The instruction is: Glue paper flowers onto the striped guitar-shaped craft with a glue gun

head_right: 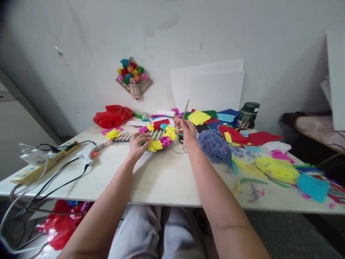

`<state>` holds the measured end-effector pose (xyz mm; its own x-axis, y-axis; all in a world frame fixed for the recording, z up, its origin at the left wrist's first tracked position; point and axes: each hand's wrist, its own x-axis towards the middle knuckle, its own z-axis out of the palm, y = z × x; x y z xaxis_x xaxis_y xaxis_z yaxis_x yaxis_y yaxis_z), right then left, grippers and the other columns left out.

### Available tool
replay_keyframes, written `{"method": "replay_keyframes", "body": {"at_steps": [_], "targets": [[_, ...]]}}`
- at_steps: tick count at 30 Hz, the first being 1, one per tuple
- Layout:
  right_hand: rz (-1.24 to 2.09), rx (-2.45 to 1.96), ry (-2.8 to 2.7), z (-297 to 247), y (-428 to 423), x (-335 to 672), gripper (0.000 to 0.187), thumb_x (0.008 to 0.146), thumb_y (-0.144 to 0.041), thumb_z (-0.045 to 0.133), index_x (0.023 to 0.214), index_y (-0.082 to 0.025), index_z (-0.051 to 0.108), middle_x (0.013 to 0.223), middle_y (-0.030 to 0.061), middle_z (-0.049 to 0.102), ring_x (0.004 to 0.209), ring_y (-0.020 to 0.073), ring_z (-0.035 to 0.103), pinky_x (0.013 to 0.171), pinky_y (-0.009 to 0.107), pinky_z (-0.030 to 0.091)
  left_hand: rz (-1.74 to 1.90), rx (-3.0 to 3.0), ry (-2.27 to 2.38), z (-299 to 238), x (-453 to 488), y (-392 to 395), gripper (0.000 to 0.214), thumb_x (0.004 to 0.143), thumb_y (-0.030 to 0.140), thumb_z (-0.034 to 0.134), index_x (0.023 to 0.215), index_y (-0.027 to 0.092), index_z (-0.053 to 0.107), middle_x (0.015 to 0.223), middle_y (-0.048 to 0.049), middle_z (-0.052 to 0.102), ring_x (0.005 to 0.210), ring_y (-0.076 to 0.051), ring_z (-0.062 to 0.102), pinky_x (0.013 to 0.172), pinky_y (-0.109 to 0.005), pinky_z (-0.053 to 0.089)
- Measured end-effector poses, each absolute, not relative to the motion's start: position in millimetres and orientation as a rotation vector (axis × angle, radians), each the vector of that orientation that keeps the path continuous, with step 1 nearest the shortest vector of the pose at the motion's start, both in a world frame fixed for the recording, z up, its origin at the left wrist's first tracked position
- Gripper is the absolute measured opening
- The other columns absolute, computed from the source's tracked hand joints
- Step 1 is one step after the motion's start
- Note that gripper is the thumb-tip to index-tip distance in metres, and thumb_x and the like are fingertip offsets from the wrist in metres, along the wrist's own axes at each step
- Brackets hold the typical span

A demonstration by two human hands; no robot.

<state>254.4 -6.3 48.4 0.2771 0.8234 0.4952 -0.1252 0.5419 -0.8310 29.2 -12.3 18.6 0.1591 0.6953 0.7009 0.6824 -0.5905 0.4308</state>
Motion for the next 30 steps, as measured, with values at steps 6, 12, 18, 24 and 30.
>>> {"method": "replay_keyframes", "body": {"at_steps": [6, 12, 18, 24, 30], "targets": [[0.598, -0.96, -1.095, 44.5, -3.3, 266.5, 0.036, 0.075, -0.054, 0.049, 0.08, -0.02, 0.057, 0.057, -0.0034, 0.051, 0.048, 0.0085, 0.044, 0.044, 0.02, 0.035, 1.486, 2.396, 1.371, 18.1, 31.0, -11.6, 0.017, 0.078, 0.035, 0.057, 0.073, 0.025, 0.07, 0.095, 0.0003, 0.07, 0.105, -0.024, 0.048, 0.099, -0.043, 0.03], [0.368, -1.078, -1.185, 40.4, 3.6, 286.8, 0.036, 0.075, -0.049, 0.049, 0.082, -0.016, 0.063, 0.053, -0.0047, 0.043, 0.049, 0.0088, 0.039, 0.047, 0.021, 0.033, 1.553, 2.377, 1.376, 16.6, 29.1, -10.1, 0.017, 0.078, 0.034, 0.056, 0.074, 0.025, 0.07, 0.095, -0.0004, 0.07, 0.106, -0.023, 0.048, 0.098, -0.042, 0.031], [0.32, -1.148, -1.305, 38.3, 1.7, 295.6, 0.045, 0.077, -0.052, 0.045, 0.099, -0.018, 0.065, 0.057, -0.0032, 0.05, 0.051, 0.0112, 0.043, 0.05, 0.023, 0.033, 1.577, 2.327, 1.391, 14.6, 29.0, -8.4, 0.023, 0.08, 0.04, 0.054, 0.074, 0.025, 0.071, 0.092, -0.001, 0.07, 0.102, -0.023, 0.051, 0.097, -0.041, 0.032], [-0.03, -1.601, -1.518, 42.6, -9.7, 291.7, 0.037, 0.085, -0.045, 0.039, 0.094, -0.021, 0.066, 0.08, 0.0044, 0.067, 0.074, 0.0184, 0.057, 0.06, 0.025, 0.034, 1.613, 2.29, 1.427, 12.6, 25.5, -8.0, 0.023, 0.08, 0.038, 0.053, 0.078, 0.024, 0.071, 0.092, -0.0018, 0.071, 0.103, -0.022, 0.051, 0.098, -0.041, 0.032], [-0.109, -1.508, -1.807, 43.3, -9.8, 286.0, 0.027, 0.083, -0.037, 0.048, 0.086, -0.021, 0.071, 0.085, 0.0028, 0.07, 0.077, 0.0165, 0.057, 0.071, 0.026, 0.034, 1.591, 2.269, 1.465, 10.6, 18.1, -5.2, 0.016, 0.077, 0.033, 0.057, 0.077, 0.025, 0.071, 0.101, -0.0001, 0.069, 0.112, -0.023, 0.045, 0.101, -0.042, 0.031]]}}
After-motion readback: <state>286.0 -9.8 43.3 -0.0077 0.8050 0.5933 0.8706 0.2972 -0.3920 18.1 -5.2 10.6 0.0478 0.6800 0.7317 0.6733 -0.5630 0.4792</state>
